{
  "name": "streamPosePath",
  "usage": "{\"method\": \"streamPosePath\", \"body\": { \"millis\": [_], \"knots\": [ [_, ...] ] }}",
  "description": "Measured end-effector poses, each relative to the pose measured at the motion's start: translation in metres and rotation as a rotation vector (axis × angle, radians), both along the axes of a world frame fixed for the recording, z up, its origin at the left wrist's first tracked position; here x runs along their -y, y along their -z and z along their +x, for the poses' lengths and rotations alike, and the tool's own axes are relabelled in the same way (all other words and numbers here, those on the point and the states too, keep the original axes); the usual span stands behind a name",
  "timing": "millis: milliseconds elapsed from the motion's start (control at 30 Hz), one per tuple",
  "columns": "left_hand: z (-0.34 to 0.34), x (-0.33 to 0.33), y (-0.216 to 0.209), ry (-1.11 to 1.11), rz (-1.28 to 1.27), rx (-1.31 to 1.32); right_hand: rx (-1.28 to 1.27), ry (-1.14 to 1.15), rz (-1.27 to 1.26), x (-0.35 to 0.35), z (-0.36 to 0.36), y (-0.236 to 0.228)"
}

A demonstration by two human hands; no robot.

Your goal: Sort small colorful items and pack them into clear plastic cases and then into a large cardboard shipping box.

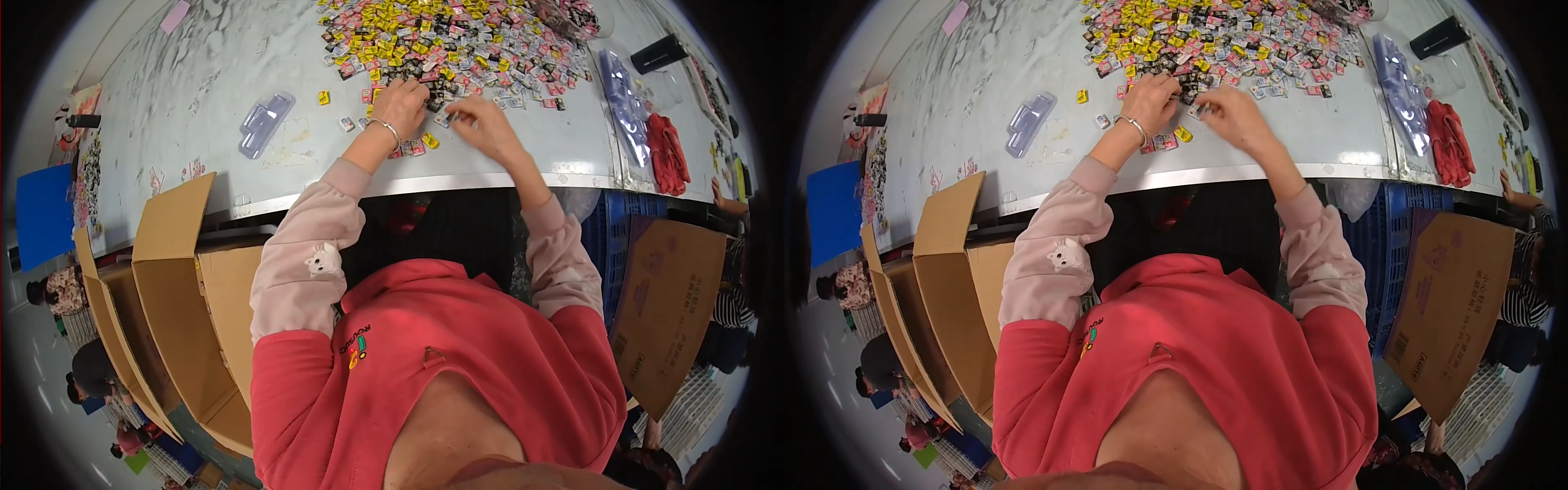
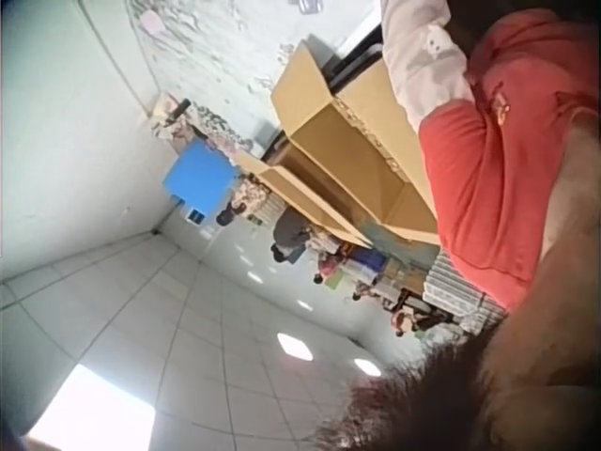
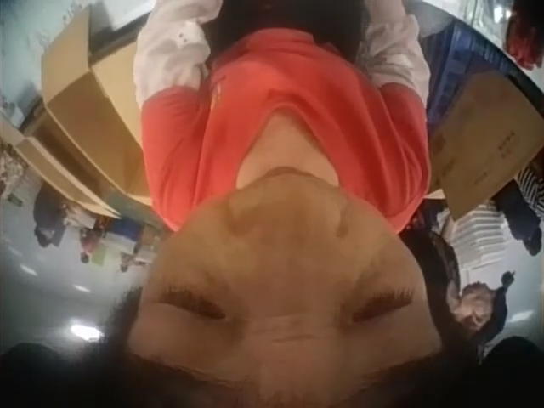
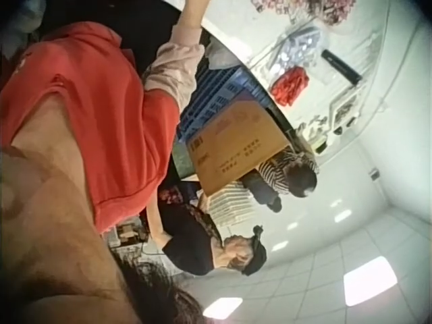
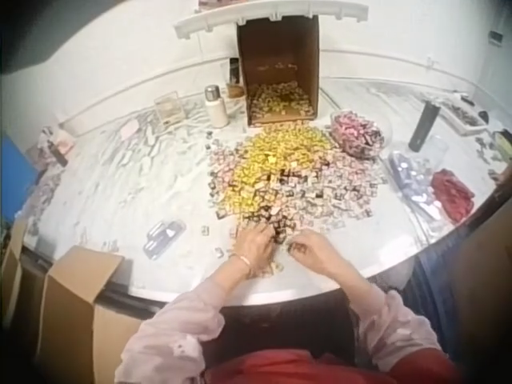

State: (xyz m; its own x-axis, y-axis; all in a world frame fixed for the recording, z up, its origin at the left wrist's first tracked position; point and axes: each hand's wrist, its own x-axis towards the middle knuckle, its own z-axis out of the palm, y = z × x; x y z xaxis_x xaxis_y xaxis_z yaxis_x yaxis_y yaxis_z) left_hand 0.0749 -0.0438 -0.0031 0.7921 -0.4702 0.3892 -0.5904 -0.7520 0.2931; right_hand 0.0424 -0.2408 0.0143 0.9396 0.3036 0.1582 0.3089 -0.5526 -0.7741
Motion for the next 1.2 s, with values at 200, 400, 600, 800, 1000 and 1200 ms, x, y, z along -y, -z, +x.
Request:
{"method": "streamPosePath", "body": {
  "millis": [200, 400, 600, 800, 1000, 1200],
  "knots": [
    [0.005, -0.006, -0.002, 0.1, -0.055, 0.095, 0.058, -0.081, -0.076, -0.021, -0.028, 0.011],
    [-0.047, -0.052, -0.019, -0.086, -0.352, -0.055, 0.007, -0.218, -0.067, -0.007, -0.024, 0.006],
    [-0.104, -0.068, -0.005, -0.131, -0.297, -0.127, 0.219, 0.0, -0.412, -0.024, 0.025, 0.005],
    [-0.111, -0.063, -0.014, -0.082, -0.396, -0.242, 0.261, 0.051, -0.444, -0.025, 0.037, 0.012],
    [-0.102, -0.066, -0.019, -0.074, -0.269, -0.352, 0.161, -0.157, -0.185, 0.02, 0.007, -0.003],
    [-0.083, -0.048, -0.009, -0.082, -0.113, -0.391, 0.043, -0.189, -0.225, 0.02, -0.021, -0.001]
  ]
}}
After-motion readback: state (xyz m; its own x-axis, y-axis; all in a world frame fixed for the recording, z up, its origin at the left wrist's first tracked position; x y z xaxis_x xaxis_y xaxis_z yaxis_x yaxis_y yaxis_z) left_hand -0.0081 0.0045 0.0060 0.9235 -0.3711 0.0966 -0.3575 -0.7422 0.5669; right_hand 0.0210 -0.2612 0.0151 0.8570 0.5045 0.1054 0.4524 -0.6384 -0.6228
